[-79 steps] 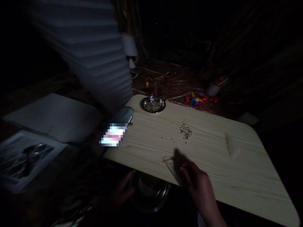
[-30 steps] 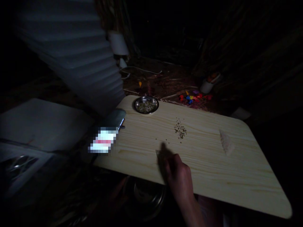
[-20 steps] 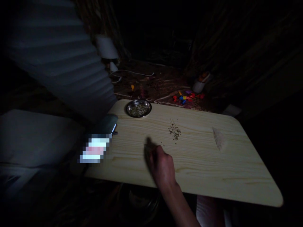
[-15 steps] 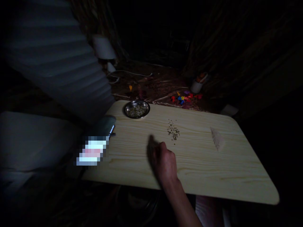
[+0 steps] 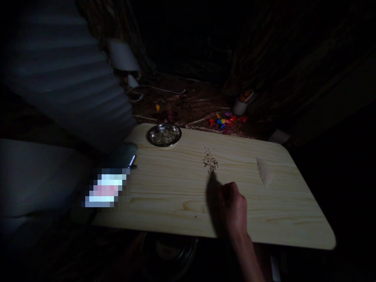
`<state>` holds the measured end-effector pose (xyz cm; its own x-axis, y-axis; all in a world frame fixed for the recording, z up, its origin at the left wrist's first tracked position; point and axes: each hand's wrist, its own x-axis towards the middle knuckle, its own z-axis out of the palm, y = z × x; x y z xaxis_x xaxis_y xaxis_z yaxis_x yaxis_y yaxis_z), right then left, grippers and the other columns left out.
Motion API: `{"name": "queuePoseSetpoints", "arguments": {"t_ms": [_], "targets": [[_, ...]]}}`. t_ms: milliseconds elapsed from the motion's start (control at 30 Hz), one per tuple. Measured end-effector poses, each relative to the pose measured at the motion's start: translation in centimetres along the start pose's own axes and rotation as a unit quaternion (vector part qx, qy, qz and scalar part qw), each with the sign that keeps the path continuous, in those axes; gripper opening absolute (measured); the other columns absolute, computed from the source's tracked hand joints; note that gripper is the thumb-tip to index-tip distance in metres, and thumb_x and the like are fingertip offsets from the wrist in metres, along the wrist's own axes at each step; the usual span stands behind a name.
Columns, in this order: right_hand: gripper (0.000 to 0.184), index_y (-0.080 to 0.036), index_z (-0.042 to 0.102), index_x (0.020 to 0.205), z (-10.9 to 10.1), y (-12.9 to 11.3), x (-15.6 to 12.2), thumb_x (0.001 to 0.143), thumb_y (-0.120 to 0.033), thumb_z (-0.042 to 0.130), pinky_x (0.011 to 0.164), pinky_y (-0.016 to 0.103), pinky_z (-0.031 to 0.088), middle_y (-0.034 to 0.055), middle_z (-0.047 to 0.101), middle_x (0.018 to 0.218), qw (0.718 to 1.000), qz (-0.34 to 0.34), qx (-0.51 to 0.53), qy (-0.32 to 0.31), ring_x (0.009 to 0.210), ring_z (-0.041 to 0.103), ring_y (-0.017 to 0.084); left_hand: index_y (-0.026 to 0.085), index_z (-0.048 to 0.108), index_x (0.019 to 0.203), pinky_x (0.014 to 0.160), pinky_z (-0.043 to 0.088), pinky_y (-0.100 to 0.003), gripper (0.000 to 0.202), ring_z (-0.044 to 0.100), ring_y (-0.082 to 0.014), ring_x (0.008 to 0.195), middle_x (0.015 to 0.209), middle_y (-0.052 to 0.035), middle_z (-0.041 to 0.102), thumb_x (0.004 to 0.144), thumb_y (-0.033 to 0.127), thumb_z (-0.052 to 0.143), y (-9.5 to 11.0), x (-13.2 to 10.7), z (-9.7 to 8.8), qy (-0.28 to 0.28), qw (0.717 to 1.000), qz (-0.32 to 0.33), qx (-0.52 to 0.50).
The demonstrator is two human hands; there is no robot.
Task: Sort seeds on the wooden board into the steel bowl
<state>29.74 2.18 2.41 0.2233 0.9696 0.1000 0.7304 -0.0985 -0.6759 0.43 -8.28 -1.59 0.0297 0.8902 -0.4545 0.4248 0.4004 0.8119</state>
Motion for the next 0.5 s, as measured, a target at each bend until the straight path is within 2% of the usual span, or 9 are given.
{"name": "queuePoseSetpoints", "arguments": {"t_ms": [167, 267, 367, 500], "targets": [[0.032, -0.018, 0.062, 0.091, -1.6, 1.9, 0.3, 0.086, -0.049, 0.056, 0.054, 0.024, 0.044, 0.0083, 0.072, 0.073, 0.999, 0.033, -0.010, 0.026, 0.062, 0.065, 0.018, 0.012, 0.061, 0.107, 0.071, 0.056, -0.034, 0.030, 0.064, -0.0162, 0.082, 0.097, -0.0056, 0.065, 0.089, 0.036, 0.059, 0.2, 0.0, 0.2, -0.020, 0.999, -0.028, -0.014], [0.032, -0.018, 0.062, 0.092, -2.4, 2.1, -0.2, 0.086, -0.049, 0.056, 0.055, 0.024, 0.046, 0.0088, 0.073, 0.077, 0.999, 0.023, 0.019, 0.028, 0.065, 0.066, 0.019, 0.012, 0.062, 0.104, 0.070, 0.056, -0.032, 0.028, 0.064, -0.0156, 0.080, 0.095, -0.0048, 0.065, 0.089, 0.035, 0.059, 0.2, 0.0, 0.3, -0.022, 0.999, -0.038, -0.017], [0.029, -0.018, 0.061, 0.090, -2.2, 0.8, -1.9, 0.088, -0.046, 0.054, 0.054, 0.023, 0.047, 0.0075, 0.071, 0.074, 0.998, -0.009, 0.061, -0.011, 0.063, 0.066, 0.018, 0.012, 0.062, 0.103, 0.069, 0.056, -0.031, 0.027, 0.064, -0.0150, 0.079, 0.095, -0.0047, 0.066, 0.089, 0.034, 0.060, 0.3, 0.0, 0.6, -0.027, 0.998, -0.046, -0.021], [0.021, -0.019, 0.058, 0.087, 0.0, -1.8, -4.9, 0.092, -0.038, 0.050, 0.053, 0.022, 0.045, 0.0050, 0.070, 0.070, 0.991, -0.050, 0.074, -0.096, 0.058, 0.064, 0.016, 0.012, 0.062, 0.101, 0.067, 0.055, -0.030, 0.026, 0.064, -0.0141, 0.075, 0.090, -0.0037, 0.066, 0.089, 0.035, 0.060, 0.6, 0.0, 0.8, -0.030, 0.998, -0.056, -0.025]]}}
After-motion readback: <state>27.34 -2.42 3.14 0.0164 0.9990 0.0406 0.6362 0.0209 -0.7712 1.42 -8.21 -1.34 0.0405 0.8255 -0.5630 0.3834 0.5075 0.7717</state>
